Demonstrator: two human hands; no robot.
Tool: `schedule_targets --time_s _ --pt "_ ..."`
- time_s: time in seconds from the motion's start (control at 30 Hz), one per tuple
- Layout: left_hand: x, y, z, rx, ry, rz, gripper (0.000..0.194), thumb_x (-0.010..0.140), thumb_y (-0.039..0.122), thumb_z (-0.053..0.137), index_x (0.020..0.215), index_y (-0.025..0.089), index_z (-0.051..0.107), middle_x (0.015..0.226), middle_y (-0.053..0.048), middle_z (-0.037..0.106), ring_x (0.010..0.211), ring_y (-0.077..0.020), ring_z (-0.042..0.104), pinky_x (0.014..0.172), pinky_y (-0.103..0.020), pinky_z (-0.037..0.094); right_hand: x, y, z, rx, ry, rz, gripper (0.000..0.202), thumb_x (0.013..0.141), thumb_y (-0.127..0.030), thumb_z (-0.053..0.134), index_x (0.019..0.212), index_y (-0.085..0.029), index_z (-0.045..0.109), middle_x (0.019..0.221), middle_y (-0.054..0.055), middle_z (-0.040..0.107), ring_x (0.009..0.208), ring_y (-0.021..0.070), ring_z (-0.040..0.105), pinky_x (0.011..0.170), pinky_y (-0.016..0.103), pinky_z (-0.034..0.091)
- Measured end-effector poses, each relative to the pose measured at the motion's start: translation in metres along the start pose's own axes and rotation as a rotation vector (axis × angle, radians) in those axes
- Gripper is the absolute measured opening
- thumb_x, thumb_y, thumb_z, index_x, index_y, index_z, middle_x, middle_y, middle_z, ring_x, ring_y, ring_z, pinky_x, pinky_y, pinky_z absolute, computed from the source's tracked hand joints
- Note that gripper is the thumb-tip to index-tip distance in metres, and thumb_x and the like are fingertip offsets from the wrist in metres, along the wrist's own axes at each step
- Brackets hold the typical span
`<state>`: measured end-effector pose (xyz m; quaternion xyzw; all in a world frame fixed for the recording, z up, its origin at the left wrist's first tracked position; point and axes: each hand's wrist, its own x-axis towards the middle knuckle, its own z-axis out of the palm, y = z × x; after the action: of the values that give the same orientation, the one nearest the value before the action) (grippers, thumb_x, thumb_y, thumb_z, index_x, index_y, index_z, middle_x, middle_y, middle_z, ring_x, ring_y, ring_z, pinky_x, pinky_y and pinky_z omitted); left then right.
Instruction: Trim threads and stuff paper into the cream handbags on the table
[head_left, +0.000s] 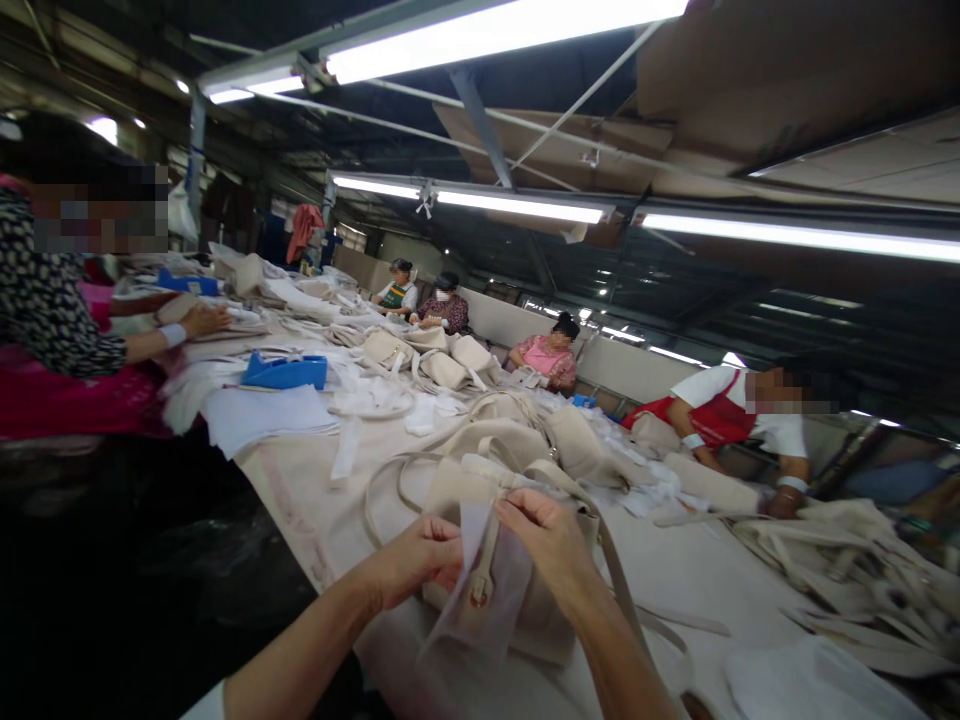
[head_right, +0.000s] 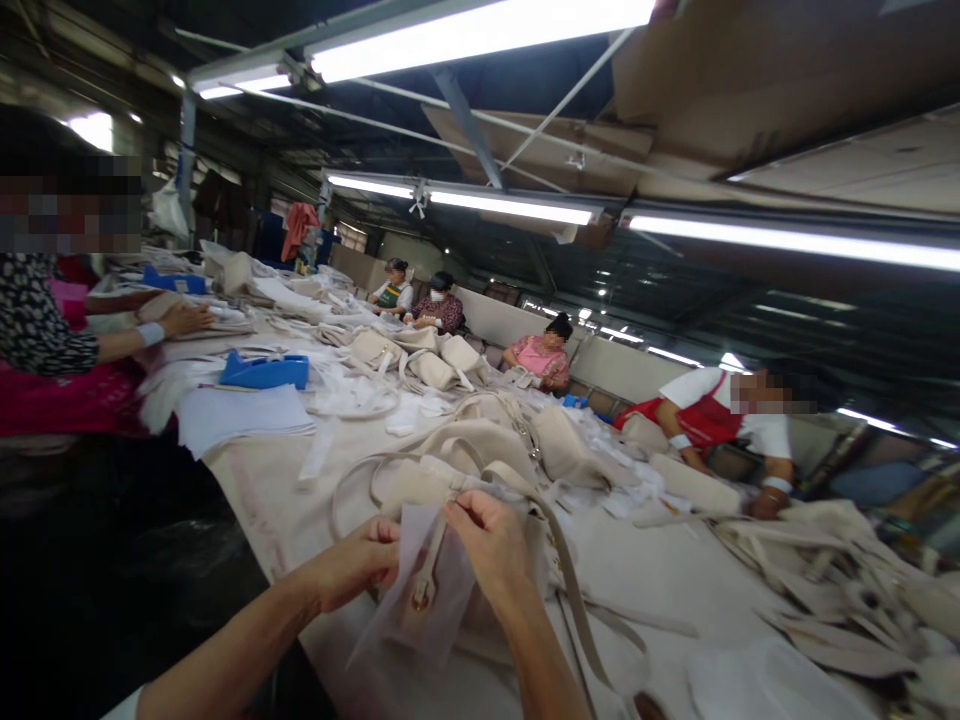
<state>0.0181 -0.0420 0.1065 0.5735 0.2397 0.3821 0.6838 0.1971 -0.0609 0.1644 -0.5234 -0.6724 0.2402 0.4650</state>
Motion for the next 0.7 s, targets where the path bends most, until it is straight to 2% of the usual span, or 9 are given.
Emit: schedule_targets --time_s 0.07,0.17,0.23,0.3,0.4,0.47,0.53,0.6,0.7 --pt "0.005 0.007 0.011 0.047 -0.009 0.03 0.028 0.061 0.04 0.08 0.062 0.013 0.074 0.06 -0.004 0.067 0.052 -0.0117 0.056 0.052 -0.021 0.042 0.0 -0.002 -0.001 -0.033 0.003 -0.025 0.029 0.074 -0.046 0.059 0.062 -0.021 0.062 0.058 -0.002 0.052 0.061 0.0158 0.047 0.058 0.029 0.035" --pt "0.008 0.014 0.022 0.074 0.01 0.034 0.026 0.058 0.036 0.08 0.067 0.012 0.075 0.06 -0.004 0.067 0.049 -0.0088 0.051 0.048 -0.019 0.036 -0.004 -0.004 -0.007 0.001 0.025 -0.036 0.028 0.075 -0.046 0.063 0.063 -0.021 0.065 0.061 -0.001 0.058 0.063 0.0172 0.052 0.06 0.029 0.04" --pt "0.01 0.016 0.029 0.016 0.023 0.018 0.027 0.057 0.033 0.08 0.072 0.011 0.076 0.061 -0.003 0.066 0.049 -0.0085 0.051 0.048 -0.019 0.034 -0.013 -0.001 -0.011 0.146 0.072 0.003 0.03 0.074 -0.051 0.068 0.074 -0.021 0.072 0.073 0.002 0.068 0.073 0.0199 0.059 0.067 0.03 0.046" --pt "0.013 0.015 0.035 -0.055 0.041 0.002 0.028 0.055 0.03 0.08 0.076 0.012 0.076 0.062 -0.003 0.066 0.049 -0.0094 0.052 0.048 -0.02 0.035 -0.028 0.007 -0.013 0.382 0.076 0.109 0.043 0.074 -0.061 0.069 0.092 -0.023 0.075 0.086 0.006 0.074 0.08 0.0232 0.065 0.071 0.032 0.05" --pt "0.018 0.013 0.042 -0.088 0.067 0.001 0.03 0.054 0.029 0.079 0.078 0.012 0.075 0.06 -0.001 0.064 0.048 -0.0092 0.05 0.047 -0.02 0.034 -0.059 0.028 -0.006 0.683 0.025 0.234 0.062 0.073 -0.075 0.062 0.106 -0.023 0.073 0.089 0.009 0.076 0.08 0.0274 0.07 0.067 0.036 0.054" --pt "0.021 0.013 0.045 -0.07 0.078 0.011 0.028 0.054 0.03 0.079 0.075 0.013 0.073 0.057 0.0 0.062 0.044 -0.0075 0.046 0.044 -0.02 0.03 -0.076 0.043 0.003 0.741 0.039 0.25 0.064 0.067 -0.072 0.071 0.106 -0.022 0.075 0.091 0.011 0.077 0.085 0.0296 0.072 0.07 0.037 0.055" --pt "0.022 0.014 0.05 -0.05 0.085 0.021 0.027 0.054 0.032 0.079 0.072 0.012 0.071 0.051 0.003 0.056 0.039 -0.0048 0.037 0.04 -0.019 0.025 -0.087 0.055 0.012 0.723 0.066 0.287 0.063 0.06 -0.062 0.083 0.106 -0.019 0.076 0.095 0.011 0.077 0.089 0.0305 0.072 0.073 0.037 0.056" --pt "0.022 0.016 0.054 -0.04 0.094 0.013 0.03 0.054 0.036 0.08 0.07 0.012 0.07 0.048 0.004 0.052 0.036 -0.0036 0.032 0.038 -0.019 0.021 -0.092 0.063 0.018 0.693 0.076 0.327 0.061 0.06 -0.056 0.085 0.106 -0.018 0.076 0.096 0.012 0.078 0.088 0.03 0.072 0.072 0.037 0.057" --pt "0.023 0.017 0.062 -0.027 0.127 0.0 0.033 0.056 0.042 0.079 0.069 0.013 0.068 0.05 0.003 0.054 0.038 -0.0056 0.038 0.036 -0.019 0.024 -0.094 0.067 0.02 0.676 0.074 0.308 0.053 0.063 -0.054 0.084 0.101 -0.017 0.078 0.091 0.01 0.078 0.079 0.0276 0.071 0.068 0.035 0.056"
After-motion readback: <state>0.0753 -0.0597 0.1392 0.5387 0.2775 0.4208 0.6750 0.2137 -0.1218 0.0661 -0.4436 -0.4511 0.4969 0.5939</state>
